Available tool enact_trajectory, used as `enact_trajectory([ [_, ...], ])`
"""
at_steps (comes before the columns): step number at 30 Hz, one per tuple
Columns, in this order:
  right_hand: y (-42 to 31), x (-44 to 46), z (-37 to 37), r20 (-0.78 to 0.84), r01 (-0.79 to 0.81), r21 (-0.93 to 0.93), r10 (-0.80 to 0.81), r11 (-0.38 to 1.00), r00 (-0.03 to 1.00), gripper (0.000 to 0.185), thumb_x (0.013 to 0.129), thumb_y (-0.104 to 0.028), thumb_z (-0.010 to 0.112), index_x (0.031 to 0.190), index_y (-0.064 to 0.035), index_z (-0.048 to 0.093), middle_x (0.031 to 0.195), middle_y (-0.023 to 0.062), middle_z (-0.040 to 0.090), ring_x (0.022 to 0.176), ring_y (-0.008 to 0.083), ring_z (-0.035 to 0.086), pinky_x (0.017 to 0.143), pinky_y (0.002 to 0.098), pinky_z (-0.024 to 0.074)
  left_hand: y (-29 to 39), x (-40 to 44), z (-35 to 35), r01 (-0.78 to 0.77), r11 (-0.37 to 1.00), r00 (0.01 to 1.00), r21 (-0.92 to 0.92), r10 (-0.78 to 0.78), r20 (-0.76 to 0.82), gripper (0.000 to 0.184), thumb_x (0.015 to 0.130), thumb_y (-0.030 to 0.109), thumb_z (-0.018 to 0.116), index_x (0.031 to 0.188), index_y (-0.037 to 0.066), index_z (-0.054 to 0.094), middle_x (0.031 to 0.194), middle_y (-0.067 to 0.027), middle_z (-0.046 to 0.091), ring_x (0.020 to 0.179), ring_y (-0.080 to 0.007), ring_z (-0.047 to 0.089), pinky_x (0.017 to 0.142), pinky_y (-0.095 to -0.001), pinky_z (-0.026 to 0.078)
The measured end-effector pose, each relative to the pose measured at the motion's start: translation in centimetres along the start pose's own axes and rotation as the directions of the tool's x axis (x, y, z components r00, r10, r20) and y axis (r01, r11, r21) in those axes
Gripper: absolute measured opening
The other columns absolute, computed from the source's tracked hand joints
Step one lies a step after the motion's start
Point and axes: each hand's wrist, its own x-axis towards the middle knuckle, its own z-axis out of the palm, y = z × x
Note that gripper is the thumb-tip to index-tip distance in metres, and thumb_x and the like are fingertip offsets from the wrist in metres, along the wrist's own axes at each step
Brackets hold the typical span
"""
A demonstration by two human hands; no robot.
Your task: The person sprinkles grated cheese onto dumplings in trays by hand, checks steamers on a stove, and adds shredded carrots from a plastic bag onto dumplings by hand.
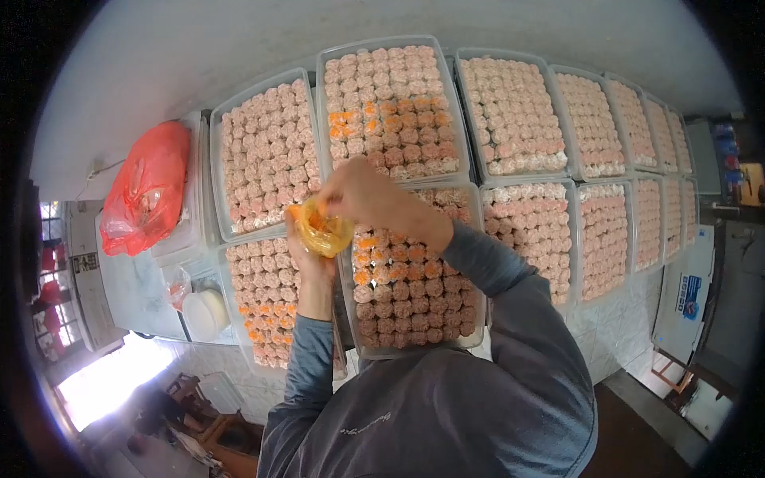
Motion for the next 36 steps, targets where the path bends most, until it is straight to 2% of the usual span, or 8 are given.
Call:
enact_trajectory([
  [2, 2.8, 2.0, -1.1, -0.156, 0.035, 0.032, -0.03, 0.999, 0.987, 0.017, 0.078, -0.009, 0.07, 0.069, 0.0047, 0.067, 0.061, 0.013, 0.062, 0.056, 0.0277, 0.062, 0.057, 0.0343, 0.0499, 0.0, -0.3, -0.3, -0.119, 0.99, 0.983, -0.075, 0.107, -0.15, 0.059, 0.103, 0.054, 0.032, 0.125, 0.003, 0.055, 0.117, -0.0117, 0.063, 0.112, -0.0237, 0.061, 0.094, -0.0391, 0.052],
  [7, 11.9, 6.0, 3.1, -0.279, -0.256, -0.649, 0.089, 0.717, 0.956, 0.004, 0.073, -0.002, 0.067, 0.072, 0.0014, 0.068, 0.077, 0.014, 0.067, 0.069, 0.0289, 0.065, 0.061, 0.0356, 0.0516, -0.3, -1.1, -0.5, -0.133, 0.991, 0.99, -0.006, 0.133, -0.044, 0.057, 0.103, 0.054, 0.033, 0.122, 0.005, 0.054, 0.115, -0.011, 0.063, 0.113, -0.0247, 0.06, 0.098, -0.0414, 0.05],
  [10, 12.6, 3.3, 1.4, -0.239, -0.101, -0.68, -0.089, 0.727, 0.967, 0.005, 0.071, 0.001, 0.065, 0.075, 0.0002, 0.068, 0.092, 0.0184, 0.067, 0.086, 0.0309, 0.065, 0.069, 0.0386, 0.0531, -0.6, -1.1, -0.3, -0.17, 0.984, 0.983, 0.051, 0.173, -0.062, 0.052, 0.103, 0.052, 0.036, 0.122, 0.007, 0.053, 0.116, -0.0088, 0.062, 0.109, -0.0227, 0.06, 0.097, -0.0414, 0.049],
  [16, 17.4, -7.0, -9.5, -0.422, -0.382, -0.582, 0.136, 0.718, 0.897, 0.01, 0.082, -0.007, 0.061, 0.082, 0.0011, 0.067, 0.088, 0.0163, 0.061, 0.087, 0.0342, 0.061, 0.077, 0.0431, 0.0498, -0.5, -1.2, -2.1, -0.159, 0.987, 0.986, 0.001, 0.158, -0.053, 0.05, 0.103, 0.05, 0.037, 0.124, 0.007, 0.053, 0.118, -0.008, 0.061, 0.111, -0.0224, 0.059, 0.098, -0.0407, 0.048],
  [20, 17.1, -7.1, -8.6, -0.377, -0.406, -0.708, 0.177, 0.578, 0.909, 0.012, 0.083, -0.009, 0.063, 0.085, 0.0023, 0.067, 0.092, 0.0162, 0.063, 0.086, 0.0332, 0.062, 0.076, 0.0453, 0.0489, -0.6, -1.6, -3.0, -0.131, 0.991, 0.991, 0.011, 0.131, -0.012, 0.049, 0.104, 0.049, 0.037, 0.124, 0.007, 0.053, 0.119, -0.0081, 0.061, 0.112, -0.0221, 0.059, 0.098, -0.0408, 0.047],
  [26, 14.3, -1.5, -3.7, -0.537, -0.277, -0.378, 0.035, 0.883, 0.843, 0.013, 0.08, -0.008, 0.063, 0.078, 0.0045, 0.065, 0.083, 0.0185, 0.064, 0.081, 0.0362, 0.063, 0.073, 0.0474, 0.0481, 1.1, -3.7, -3.5, -0.089, 0.993, 0.996, -0.072, 0.09, 0.007, 0.044, 0.103, 0.046, 0.042, 0.122, 0.009, 0.057, 0.116, -0.006, 0.064, 0.109, -0.0209, 0.061, 0.092, -0.0396, 0.051],
  [28, 15.3, -0.4, -1.9, -0.482, -0.454, -0.453, 0.218, 0.767, 0.848, 0.012, 0.078, -0.006, 0.061, 0.077, 0.0045, 0.067, 0.079, 0.0216, 0.065, 0.074, 0.039, 0.063, 0.072, 0.0458, 0.0501, 2.0, -4.9, -3.9, -0.107, 0.992, 0.994, -0.066, 0.108, 0.005, 0.051, 0.104, 0.05, 0.036, 0.129, 0.008, 0.051, 0.122, -0.0081, 0.06, 0.112, -0.0224, 0.059, 0.098, -0.0397, 0.048],
  [36, 8.9, 2.4, 2.8, -0.577, -0.569, -0.509, 0.234, 0.646, 0.782, 0.017, 0.079, -0.004, 0.059, 0.087, 0.0049, 0.071, 0.084, 0.0269, 0.067, 0.079, 0.0409, 0.067, 0.073, 0.0471, 0.0536, 6.4, -10.1, -8.4, 0.003, 0.979, 0.994, -0.204, 0.02, 0.109, 0.06, 0.102, 0.057, 0.033, 0.134, 0.009, 0.048, 0.122, -0.0074, 0.059, 0.107, -0.0218, 0.06, 0.085, -0.0364, 0.054],
])
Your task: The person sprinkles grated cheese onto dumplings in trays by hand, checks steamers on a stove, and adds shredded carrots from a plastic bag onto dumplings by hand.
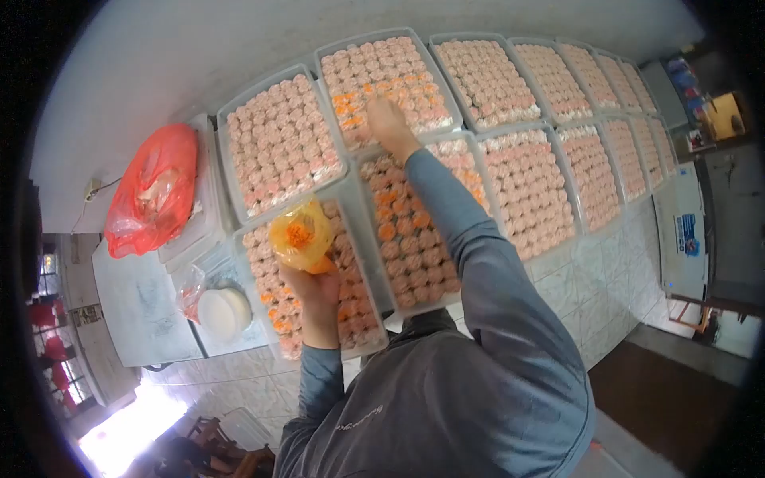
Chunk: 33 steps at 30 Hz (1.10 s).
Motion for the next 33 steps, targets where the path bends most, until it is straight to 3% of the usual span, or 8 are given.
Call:
enact_trajectory([
  [2, -2.8, -0.8, -1.9, 0.03, -0.072, -0.101, 0.075, 0.992, 0.997, 0.018, 0.08, -0.002, 0.058, 0.089, 0.0051, 0.071, 0.086, 0.0262, 0.068, 0.083, 0.0407, 0.068, 0.075, 0.0474, 0.054, 2.1, -1.4, -1.9, 0.05, 0.997, 0.998, -0.054, -0.047, 0.043, 0.064, 0.099, 0.063, 0.032, 0.132, 0.011, 0.05, 0.118, -0.0058, 0.06, 0.1, -0.0201, 0.063, 0.072, -0.0338, 0.057],
  [4, -7.5, -4.3, -5.6, -0.267, 0.11, 0.014, -0.102, 0.994, 0.958, 0.019, 0.081, 0.001, 0.059, 0.095, 0.004, 0.072, 0.089, 0.0238, 0.07, 0.082, 0.0381, 0.069, 0.074, 0.0425, 0.0558, 5.3, -3.1, -5.8, 0.139, 0.989, 0.969, -0.047, -0.126, 0.215, 0.066, 0.098, 0.065, 0.031, 0.131, 0.012, 0.051, 0.116, -0.0055, 0.061, 0.098, -0.0196, 0.063, 0.068, -0.0331, 0.057],
  [6, -16.0, -10.0, -10.8, 0.072, 0.08, 0.497, -0.134, 0.864, 0.988, 0.021, 0.079, 0.003, 0.062, 0.097, 0.0015, 0.073, 0.088, 0.0197, 0.071, 0.078, 0.0348, 0.069, 0.071, 0.0373, 0.0552, 7.4, -2.9, -9.9, 0.191, 0.981, 0.913, 0.029, -0.188, 0.362, 0.072, 0.094, 0.072, 0.031, 0.128, 0.013, 0.052, 0.11, -0.0061, 0.063, 0.095, -0.0183, 0.065, 0.065, -0.0316, 0.057],
  [8, -22.3, -15.3, -12.2, 0.333, 0.252, 0.634, -0.552, 0.731, 0.764, 0.021, 0.078, -0.002, 0.066, 0.097, 0.0002, 0.073, 0.087, 0.0181, 0.071, 0.074, 0.0329, 0.067, 0.068, 0.0336, 0.0539, 8.9, -4.1, -8.7, 0.144, 0.989, 0.971, 0.039, -0.149, 0.185, 0.069, 0.095, 0.07, 0.033, 0.127, 0.012, 0.053, 0.107, -0.0074, 0.064, 0.094, -0.0192, 0.065, 0.064, -0.0319, 0.057],
  [10, -26.0, -20.3, -9.6, 0.365, 0.345, 0.578, -0.612, 0.74, 0.701, 0.015, 0.076, -0.005, 0.067, 0.088, 0.0003, 0.071, 0.081, 0.0188, 0.068, 0.072, 0.0355, 0.065, 0.067, 0.0359, 0.0524, 10.1, -5.0, -7.0, 0.116, 0.991, 0.993, 0.072, -0.117, 0.012, 0.066, 0.096, 0.067, 0.035, 0.126, 0.011, 0.053, 0.105, -0.0087, 0.065, 0.092, -0.0201, 0.066, 0.062, -0.0322, 0.057],
  [18, -29.8, -23.5, -7.4, 0.487, 0.224, 0.464, -0.458, 0.857, 0.743, 0.013, 0.071, 0.002, 0.063, 0.082, 0.0081, 0.064, 0.084, 0.0275, 0.062, 0.079, 0.0454, 0.062, 0.071, 0.0451, 0.051, 12.3, -1.7, -9.4, 0.057, 0.969, 0.942, 0.241, -0.132, 0.309, 0.057, 0.102, 0.055, 0.035, 0.115, 0.004, 0.056, 0.104, -0.011, 0.066, 0.093, -0.0229, 0.066, 0.083, -0.0348, 0.056],
  [28, -29.3, -16.2, -3.5, 0.308, 0.293, 0.567, -0.529, 0.769, 0.791, 0.015, 0.069, 0.007, 0.061, 0.084, 0.0102, 0.064, 0.081, 0.0284, 0.061, 0.075, 0.044, 0.061, 0.068, 0.0415, 0.051, 13.0, 4.8, -8.3, 0.086, 0.965, 0.978, 0.248, -0.129, 0.162, 0.045, 0.104, 0.044, 0.039, 0.113, 0.004, 0.057, 0.103, -0.0099, 0.066, 0.093, -0.0203, 0.066, 0.083, -0.0329, 0.054],
  [33, -27.1, -7.9, -3.7, 0.369, 0.124, 0.652, -0.457, 0.748, 0.81, 0.016, 0.077, -0.011, 0.075, 0.09, -0.0008, 0.076, 0.077, 0.013, 0.072, 0.067, 0.0179, 0.068, 0.063, 0.0291, 0.0514, 12.6, 7.0, -8.5, -0.009, 0.997, 0.999, 0.076, 0.012, -0.036, 0.045, 0.103, 0.048, 0.04, 0.111, 0.007, 0.057, 0.099, -0.0072, 0.064, 0.088, -0.0171, 0.065, 0.076, -0.032, 0.056],
])
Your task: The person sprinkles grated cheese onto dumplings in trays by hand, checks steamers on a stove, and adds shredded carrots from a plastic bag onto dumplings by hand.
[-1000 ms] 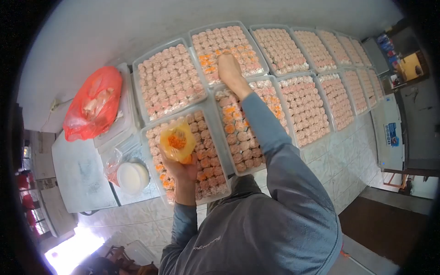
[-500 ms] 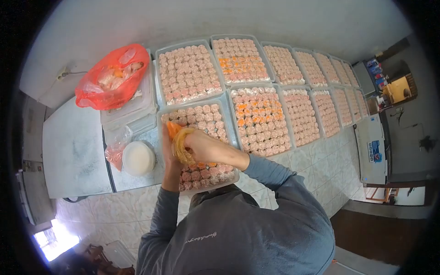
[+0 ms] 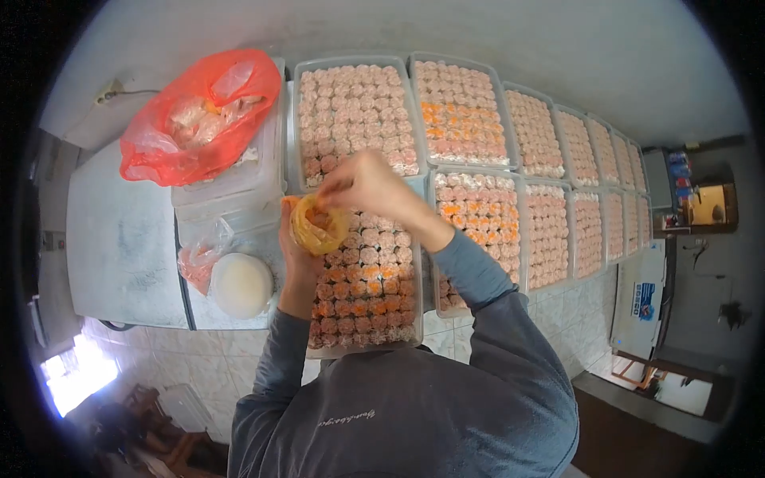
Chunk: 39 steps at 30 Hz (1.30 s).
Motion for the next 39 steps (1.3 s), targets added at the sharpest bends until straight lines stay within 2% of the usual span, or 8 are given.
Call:
enact_trajectory([
  [5, 7.7, 8.4, -2.4, -0.133, -0.221, -0.089, 0.209, 0.971, 0.969, 0.014, 0.079, -0.013, 0.077, 0.088, -0.0024, 0.078, 0.076, 0.0107, 0.074, 0.067, 0.0157, 0.068, 0.063, 0.0286, 0.0522, -0.3, -0.2, -2.4, 0.054, 0.99, 0.996, -0.133, -0.062, -0.056, 0.046, 0.104, 0.049, 0.039, 0.114, 0.007, 0.056, 0.103, -0.0072, 0.064, 0.092, -0.0183, 0.064, 0.082, -0.0344, 0.055],
  [10, 14.3, 16.6, 0.4, -0.26, 0.138, -0.329, -0.23, 0.934, 0.938, 0.01, 0.074, -0.005, 0.067, 0.075, 0.0028, 0.073, 0.067, 0.0212, 0.067, 0.062, 0.0335, 0.067, 0.061, 0.04, 0.0529, 0.3, -1.0, -2.2, -0.009, 0.998, 0.989, -0.068, -0.001, -0.145, 0.047, 0.104, 0.049, 0.038, 0.113, 0.007, 0.056, 0.103, -0.007, 0.064, 0.095, -0.0184, 0.063, 0.085, -0.0353, 0.054],
  [17, 16.2, 19.3, 4.6, -0.176, 0.136, -0.656, -0.326, 0.742, 0.929, 0.012, 0.076, -0.005, 0.059, 0.076, 0.0053, 0.066, 0.078, 0.0254, 0.064, 0.076, 0.0415, 0.066, 0.071, 0.0468, 0.053, -0.1, -1.7, -2.4, -0.039, 0.996, 0.995, 0.076, 0.046, -0.091, 0.045, 0.105, 0.045, 0.037, 0.117, 0.006, 0.056, 0.108, -0.0069, 0.062, 0.1, -0.0185, 0.062, 0.09, -0.0346, 0.052],
  [24, 21.8, 10.5, -5.7, -0.101, 0.125, -0.726, -0.284, 0.676, 0.953, 0.011, 0.08, -0.007, 0.066, 0.087, 0.0003, 0.069, 0.093, 0.0152, 0.067, 0.095, 0.0343, 0.063, 0.084, 0.0428, 0.0514, -0.1, -3.1, -1.9, 0.006, 0.995, 0.986, 0.101, 0.011, -0.166, 0.051, 0.105, 0.047, 0.034, 0.119, 0.003, 0.055, 0.109, -0.0096, 0.065, 0.1, -0.0196, 0.064, 0.088, -0.0339, 0.054],
  [27, 22.3, 6.3, -9.0, -0.21, 0.113, -0.738, -0.386, 0.665, 0.898, 0.011, 0.08, -0.004, 0.063, 0.089, 0.001, 0.068, 0.096, 0.0149, 0.067, 0.093, 0.0348, 0.064, 0.081, 0.0443, 0.0523, -0.7, -3.0, -2.0, 0.032, 0.994, 0.991, 0.105, -0.018, -0.133, 0.051, 0.105, 0.046, 0.034, 0.119, 0.003, 0.055, 0.108, -0.0095, 0.065, 0.099, -0.0189, 0.064, 0.087, -0.0327, 0.054],
  [32, 21.2, 7.0, -9.0, -0.253, -0.217, -0.739, 0.036, 0.638, 0.967, 0.012, 0.077, 0.0, 0.064, 0.087, 0.001, 0.071, 0.093, 0.0187, 0.068, 0.081, 0.0362, 0.067, 0.072, 0.0419, 0.0531, -1.9, -3.0, -1.3, 0.03, 0.982, 0.999, 0.185, -0.027, -0.019, 0.046, 0.106, 0.044, 0.035, 0.118, 0.005, 0.056, 0.109, -0.0078, 0.064, 0.101, -0.0189, 0.063, 0.089, -0.0336, 0.053],
  [36, 17.5, 10.3, -6.3, -0.329, 0.039, -0.472, -0.216, 0.881, 0.919, 0.011, 0.075, -0.003, 0.06, 0.07, 0.0036, 0.066, 0.079, 0.0238, 0.066, 0.076, 0.0411, 0.066, 0.071, 0.047, 0.0527, -2.3, -2.4, -1.5, 0.013, 0.991, 1.0, 0.134, -0.01, -0.028, 0.041, 0.106, 0.041, 0.036, 0.118, 0.007, 0.056, 0.112, -0.0064, 0.063, 0.104, -0.0197, 0.062, 0.092, -0.0343, 0.052],
  [39, 17.6, 12.4, -4.3, -0.285, 0.081, -0.464, -0.235, 0.882, 0.929, 0.012, 0.074, -0.006, 0.061, 0.072, 0.0044, 0.067, 0.079, 0.0271, 0.065, 0.078, 0.0409, 0.066, 0.071, 0.0474, 0.0527, -1.3, -3.4, -1.1, 0.026, 0.994, 0.999, 0.104, -0.023, -0.034, 0.039, 0.107, 0.04, 0.036, 0.118, 0.008, 0.055, 0.11, -0.0052, 0.062, 0.103, -0.0191, 0.062, 0.091, -0.0345, 0.052],
])
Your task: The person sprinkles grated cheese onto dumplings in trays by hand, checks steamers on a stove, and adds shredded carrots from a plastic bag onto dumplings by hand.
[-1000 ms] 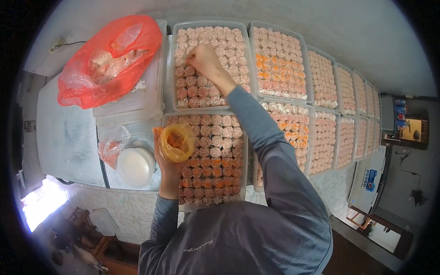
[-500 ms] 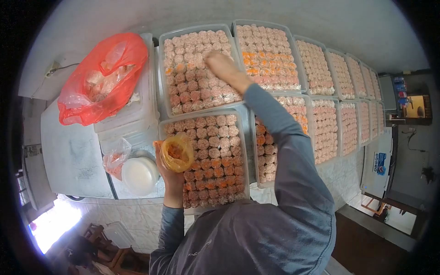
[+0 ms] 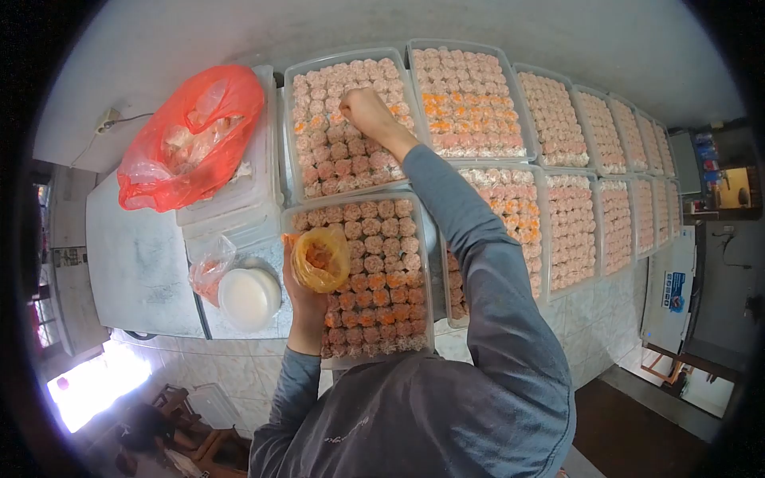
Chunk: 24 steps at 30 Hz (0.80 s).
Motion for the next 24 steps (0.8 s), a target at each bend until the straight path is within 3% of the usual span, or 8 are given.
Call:
enact_trajectory([
  [3, 4.1, -0.4, 4.0, 0.104, -0.006, -0.318, 0.041, 0.948, 0.994, 0.014, 0.078, -0.009, 0.064, 0.082, 0.0022, 0.072, 0.087, 0.0229, 0.068, 0.08, 0.0381, 0.067, 0.073, 0.0438, 0.0525, 0.8, -1.3, -0.8, -0.108, 0.99, 0.994, 0.087, 0.109, -0.006, 0.046, 0.106, 0.044, 0.037, 0.116, 0.005, 0.057, 0.106, -0.0079, 0.063, 0.099, -0.018, 0.063, 0.088, -0.0338, 0.052],
  [7, 3.8, -0.4, 1.3, 0.019, -0.104, -0.207, 0.111, 0.973, 0.994, 0.015, 0.079, -0.008, 0.064, 0.087, 0.002, 0.073, 0.091, 0.0233, 0.068, 0.083, 0.0385, 0.067, 0.076, 0.0438, 0.0532, 1.3, -1.9, -3.4, -0.123, 0.992, 0.992, -0.016, 0.122, -0.045, 0.046, 0.105, 0.045, 0.037, 0.119, 0.004, 0.056, 0.109, -0.008, 0.063, 0.102, -0.0187, 0.063, 0.089, -0.0343, 0.052],
  [10, 3.3, -1.4, 0.3, 0.139, -0.144, -0.356, 0.205, 0.923, 0.969, 0.018, 0.081, -0.007, 0.063, 0.093, 0.0021, 0.073, 0.094, 0.0232, 0.069, 0.083, 0.0378, 0.068, 0.078, 0.0425, 0.0539, 1.9, -2.2, -3.6, -0.116, 0.991, 0.99, -0.063, 0.11, -0.087, 0.05, 0.105, 0.048, 0.036, 0.121, 0.005, 0.055, 0.111, -0.0075, 0.062, 0.103, -0.0199, 0.062, 0.09, -0.0346, 0.052],
  [13, -0.5, -3.1, -2.6, 0.041, -0.171, -0.281, 0.19, 0.944, 0.981, 0.019, 0.084, -0.007, 0.064, 0.098, 0.002, 0.073, 0.095, 0.0226, 0.07, 0.085, 0.035, 0.069, 0.078, 0.0399, 0.0549, 3.1, -2.7, -2.7, -0.037, 0.989, 0.997, -0.144, 0.027, -0.067, 0.054, 0.103, 0.052, 0.034, 0.126, 0.007, 0.052, 0.115, -0.0079, 0.062, 0.104, -0.022, 0.062, 0.092, -0.0357, 0.052],
  [15, -5.8, -4.6, -5.8, -0.298, -0.157, -0.1, 0.121, 0.983, 0.947, 0.018, 0.085, -0.008, 0.065, 0.099, 0.0021, 0.073, 0.095, 0.0201, 0.071, 0.085, 0.0311, 0.07, 0.078, 0.0361, 0.0551, 4.1, -2.8, -1.9, 0.0, 0.979, 1.0, -0.203, -0.005, -0.027, 0.057, 0.103, 0.055, 0.032, 0.129, 0.008, 0.05, 0.119, -0.0089, 0.061, 0.109, -0.0238, 0.061, 0.097, -0.0367, 0.05],
  [17, -13.8, -7.7, -8.8, 0.011, -0.325, 0.266, 0.334, 0.908, 0.943, 0.019, 0.085, -0.008, 0.066, 0.1, 0.0022, 0.072, 0.096, 0.0163, 0.072, 0.085, 0.0285, 0.07, 0.077, 0.0336, 0.0547, 4.5, -2.5, -2.1, 0.029, 0.981, 0.999, -0.192, -0.022, 0.04, 0.058, 0.103, 0.055, 0.031, 0.131, 0.007, 0.048, 0.12, -0.0097, 0.061, 0.111, -0.0245, 0.06, 0.099, -0.0369, 0.049],
  [20, -22.8, -12.6, -8.9, 0.356, -0.152, 0.497, -0.041, 0.854, 0.934, 0.014, 0.081, -0.005, 0.068, 0.092, 0.0032, 0.071, 0.094, 0.0172, 0.071, 0.086, 0.0296, 0.068, 0.078, 0.0341, 0.0537, 3.1, -1.4, -1.6, 0.056, 0.991, 0.983, -0.124, -0.032, 0.182, 0.058, 0.103, 0.054, 0.032, 0.131, 0.007, 0.049, 0.122, -0.0102, 0.06, 0.114, -0.024, 0.06, 0.099, -0.0383, 0.049],
  [24, -25.0, -15.7, -7.1, 0.499, -0.084, 0.095, 0.026, 0.992, 0.866, 0.01, 0.077, -0.001, 0.063, 0.085, 0.0026, 0.067, 0.085, 0.0209, 0.066, 0.085, 0.0398, 0.064, 0.077, 0.0394, 0.0527, 1.8, -1.7, 2.0, -0.033, 0.997, 0.965, 0.074, 0.012, 0.262, 0.055, 0.105, 0.05, 0.031, 0.123, 0.004, 0.056, 0.11, -0.0092, 0.064, 0.1, -0.0177, 0.062, 0.086, -0.0318, 0.052],
])
